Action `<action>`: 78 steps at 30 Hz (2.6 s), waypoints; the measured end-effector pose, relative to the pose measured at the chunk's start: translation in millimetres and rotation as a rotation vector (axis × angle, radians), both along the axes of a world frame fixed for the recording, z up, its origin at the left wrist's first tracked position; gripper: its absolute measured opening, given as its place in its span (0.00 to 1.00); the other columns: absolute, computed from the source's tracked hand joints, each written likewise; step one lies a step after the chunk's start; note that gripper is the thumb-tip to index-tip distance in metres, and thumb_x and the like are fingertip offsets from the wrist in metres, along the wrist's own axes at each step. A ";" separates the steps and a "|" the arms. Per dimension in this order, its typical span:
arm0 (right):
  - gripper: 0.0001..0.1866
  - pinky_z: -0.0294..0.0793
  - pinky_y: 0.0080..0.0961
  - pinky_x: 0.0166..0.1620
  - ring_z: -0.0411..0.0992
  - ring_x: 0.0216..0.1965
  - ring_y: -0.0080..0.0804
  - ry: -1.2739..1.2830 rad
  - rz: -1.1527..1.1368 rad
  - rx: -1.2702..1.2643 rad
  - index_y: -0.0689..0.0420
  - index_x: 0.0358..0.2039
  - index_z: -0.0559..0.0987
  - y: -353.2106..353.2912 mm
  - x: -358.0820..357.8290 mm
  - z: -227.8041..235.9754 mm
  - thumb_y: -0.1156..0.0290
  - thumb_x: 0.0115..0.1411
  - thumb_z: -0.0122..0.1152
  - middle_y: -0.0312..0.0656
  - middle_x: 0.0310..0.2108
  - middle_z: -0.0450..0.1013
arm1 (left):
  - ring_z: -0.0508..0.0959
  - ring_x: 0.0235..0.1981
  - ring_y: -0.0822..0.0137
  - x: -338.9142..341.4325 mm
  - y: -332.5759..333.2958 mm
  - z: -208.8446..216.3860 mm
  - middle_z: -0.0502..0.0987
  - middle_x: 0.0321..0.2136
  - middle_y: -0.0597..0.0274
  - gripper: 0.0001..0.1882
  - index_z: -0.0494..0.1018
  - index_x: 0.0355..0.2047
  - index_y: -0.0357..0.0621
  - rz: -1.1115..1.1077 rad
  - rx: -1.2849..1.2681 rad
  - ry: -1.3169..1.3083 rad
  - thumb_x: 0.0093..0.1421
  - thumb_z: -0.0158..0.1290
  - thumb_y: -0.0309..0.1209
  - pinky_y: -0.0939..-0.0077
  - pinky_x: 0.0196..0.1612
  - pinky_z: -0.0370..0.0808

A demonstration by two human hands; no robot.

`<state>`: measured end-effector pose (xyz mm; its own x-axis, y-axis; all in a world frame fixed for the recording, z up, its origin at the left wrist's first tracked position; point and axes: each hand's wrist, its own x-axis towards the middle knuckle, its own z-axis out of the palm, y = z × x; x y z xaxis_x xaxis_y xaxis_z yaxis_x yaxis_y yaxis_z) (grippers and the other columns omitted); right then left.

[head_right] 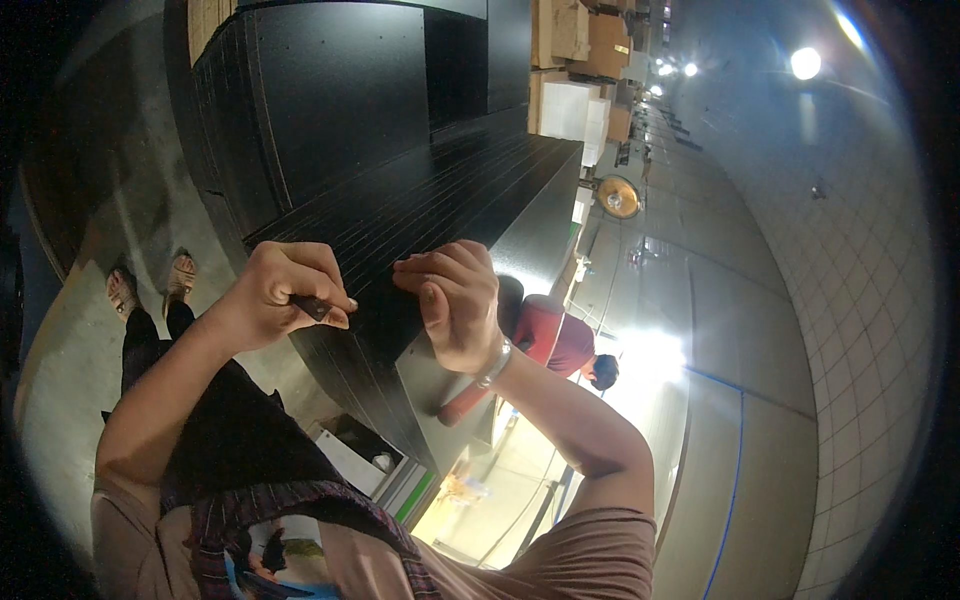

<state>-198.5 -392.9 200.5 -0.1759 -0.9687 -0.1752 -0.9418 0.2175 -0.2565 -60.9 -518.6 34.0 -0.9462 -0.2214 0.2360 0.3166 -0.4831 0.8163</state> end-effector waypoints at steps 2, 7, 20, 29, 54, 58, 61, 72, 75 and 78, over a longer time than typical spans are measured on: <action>0.21 0.67 0.35 0.46 0.75 0.35 0.37 0.006 0.005 -0.004 0.61 0.28 0.82 0.1 0.0 -0.1 0.66 0.66 0.41 0.45 0.34 0.80 | 0.78 0.27 0.71 1.5 -3.2 1.7 0.76 0.27 0.65 0.12 0.82 0.30 0.38 -0.023 0.026 0.006 0.44 0.70 0.26 0.77 0.29 0.74; 0.20 0.67 0.35 0.46 0.74 0.34 0.38 0.013 0.005 -0.007 0.60 0.26 0.82 -0.4 -0.2 1.0 0.67 0.65 0.41 0.45 0.34 0.79 | 0.78 0.26 0.70 0.6 2.7 4.5 0.76 0.27 0.64 0.13 0.80 0.29 0.38 0.106 -0.073 0.082 0.44 0.71 0.28 0.75 0.29 0.75; 0.18 0.66 0.35 0.46 0.73 0.34 0.38 0.005 -0.007 -0.003 0.61 0.28 0.82 -0.1 1.4 0.6 0.68 0.63 0.43 0.44 0.34 0.79 | 0.74 0.26 0.76 -11.1 -6.0 -0.6 0.75 0.27 0.68 0.08 0.80 0.25 0.40 -0.111 -0.002 0.042 0.49 0.68 0.28 0.80 0.28 0.72; 0.20 0.66 0.34 0.47 0.74 0.34 0.38 -0.001 -0.013 0.004 0.61 0.29 0.82 0.3 1.6 2.8 0.66 0.65 0.42 0.44 0.34 0.80 | 0.68 0.26 0.79 -4.1 -8.1 9.8 0.71 0.27 0.72 0.07 0.78 0.26 0.42 -0.258 0.127 -0.110 0.51 0.67 0.24 0.82 0.29 0.65; 0.19 0.66 0.32 0.43 0.73 0.31 0.36 -0.011 0.035 -0.100 0.59 0.26 0.81 8.6 -0.4 -4.8 0.66 0.67 0.45 0.41 0.31 0.79 | 0.60 0.23 0.82 26.9 45.0 13.6 0.67 0.26 0.75 0.07 0.80 0.29 0.40 0.173 0.434 -0.207 0.50 0.66 0.20 0.85 0.27 0.58; 0.19 0.66 0.31 0.43 0.73 0.31 0.36 -0.013 0.019 -0.102 0.59 0.26 0.81 7.5 0.6 -5.1 0.66 0.67 0.45 0.41 0.31 0.80 | 0.62 0.24 0.82 29.6 43.1 15.9 0.69 0.27 0.74 0.09 0.81 0.30 0.41 0.160 0.364 -0.236 0.47 0.67 0.19 0.85 0.28 0.61; 0.18 0.66 0.31 0.43 0.73 0.31 0.36 -0.016 -0.006 -0.095 0.59 0.26 0.81 9.7 0.8 -4.8 0.66 0.67 0.45 0.40 0.31 0.79 | 0.65 0.24 0.81 33.7 45.5 27.9 0.70 0.28 0.73 0.11 0.81 0.32 0.42 0.271 0.236 -0.249 0.47 0.67 0.19 0.84 0.29 0.63; 0.22 0.67 0.31 0.44 0.75 0.33 0.36 0.000 -0.013 -0.067 0.63 0.28 0.82 8.1 3.0 -1.6 0.64 0.67 0.42 0.44 0.32 0.80 | 0.77 0.25 0.69 41.0 63.2 29.2 0.72 0.27 0.62 0.16 0.81 0.34 0.41 0.769 -0.238 -0.112 0.43 0.62 0.15 0.79 0.27 0.74; 0.22 0.67 0.31 0.44 0.75 0.33 0.36 -0.002 -0.023 -0.069 0.63 0.27 0.83 8.1 3.8 -1.9 0.64 0.67 0.42 0.44 0.32 0.80 | 0.77 0.25 0.69 40.0 65.2 30.3 0.72 0.27 0.62 0.18 0.80 0.36 0.42 0.806 -0.217 -0.105 0.42 0.62 0.14 0.79 0.27 0.74; 0.22 0.66 0.31 0.44 0.75 0.33 0.36 -0.001 -0.022 -0.068 0.63 0.27 0.83 7.5 4.4 -1.8 0.64 0.67 0.42 0.44 0.32 0.80 | 0.77 0.25 0.69 38.3 71.3 28.9 0.72 0.26 0.62 0.18 0.80 0.36 0.42 0.806 -0.201 -0.113 0.42 0.62 0.14 0.79 0.26 0.74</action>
<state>-194.1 -385.4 198.7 -0.1974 -0.9742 -0.1092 -0.9367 0.2203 -0.2723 -22.6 -447.3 62.9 -0.5364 -0.8041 0.2562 0.4136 0.0142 0.9103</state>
